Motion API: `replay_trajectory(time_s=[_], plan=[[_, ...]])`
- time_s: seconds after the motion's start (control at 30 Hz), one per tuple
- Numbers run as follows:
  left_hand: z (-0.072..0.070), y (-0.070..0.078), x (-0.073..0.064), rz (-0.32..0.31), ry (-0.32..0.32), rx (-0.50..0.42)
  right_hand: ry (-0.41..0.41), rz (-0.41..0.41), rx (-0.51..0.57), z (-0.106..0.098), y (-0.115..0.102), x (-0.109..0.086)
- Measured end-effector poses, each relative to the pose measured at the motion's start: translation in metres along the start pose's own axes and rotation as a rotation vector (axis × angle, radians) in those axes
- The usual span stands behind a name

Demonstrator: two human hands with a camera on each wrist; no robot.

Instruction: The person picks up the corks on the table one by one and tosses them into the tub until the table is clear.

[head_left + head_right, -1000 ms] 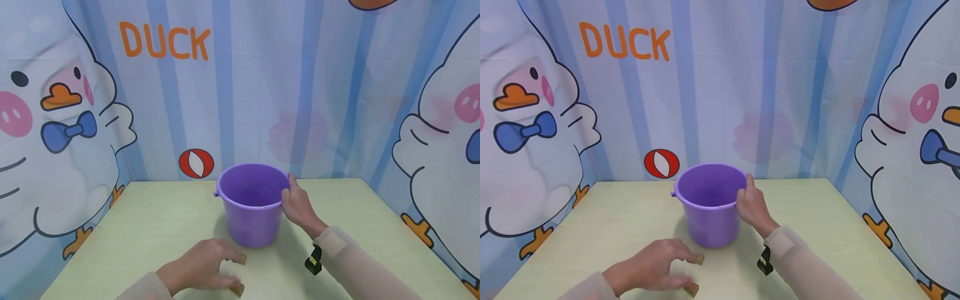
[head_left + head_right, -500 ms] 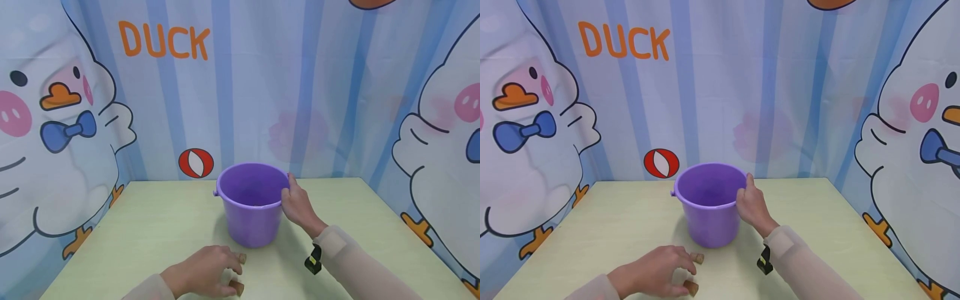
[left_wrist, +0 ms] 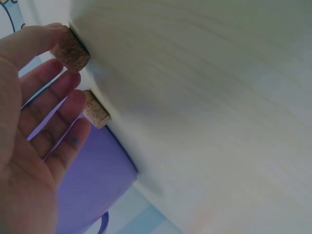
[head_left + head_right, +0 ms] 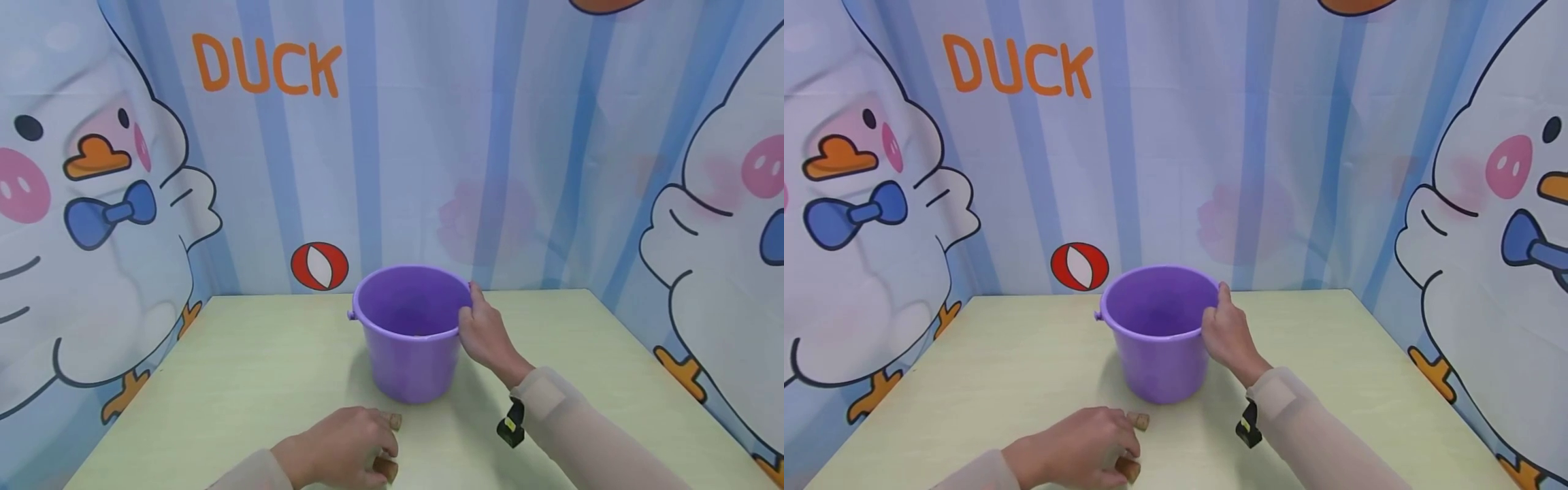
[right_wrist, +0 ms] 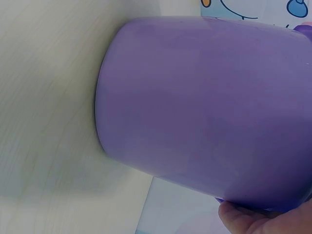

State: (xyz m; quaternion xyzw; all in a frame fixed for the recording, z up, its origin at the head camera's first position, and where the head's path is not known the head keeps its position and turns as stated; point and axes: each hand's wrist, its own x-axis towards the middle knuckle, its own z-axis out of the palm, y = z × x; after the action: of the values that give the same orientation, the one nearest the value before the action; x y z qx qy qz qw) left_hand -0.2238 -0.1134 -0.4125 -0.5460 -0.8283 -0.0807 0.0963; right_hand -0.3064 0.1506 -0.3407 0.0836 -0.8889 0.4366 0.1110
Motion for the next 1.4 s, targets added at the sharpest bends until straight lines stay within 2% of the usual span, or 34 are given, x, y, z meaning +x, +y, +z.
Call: replay_trajectory(time_s=[0.37,0.83,1.07,1.4], plan=[[0.002,0.001,0.000,-0.011,-0.035,-0.033,0.000,-0.006,0.004,0.000,0.000,0.000],[0.004,0.000,0.001,0.006,0.008,-0.056,0.004,-0.004,-0.010,0.000,0.000,0.000],[-0.003,-0.001,0.005,0.016,0.041,-0.076,-0.002,-0.003,0.004,0.000,0.000,0.000],[-0.013,-0.002,0.008,-0.011,0.072,-0.096,-0.002,-0.001,-0.001,0.000,-0.001,-0.001]])
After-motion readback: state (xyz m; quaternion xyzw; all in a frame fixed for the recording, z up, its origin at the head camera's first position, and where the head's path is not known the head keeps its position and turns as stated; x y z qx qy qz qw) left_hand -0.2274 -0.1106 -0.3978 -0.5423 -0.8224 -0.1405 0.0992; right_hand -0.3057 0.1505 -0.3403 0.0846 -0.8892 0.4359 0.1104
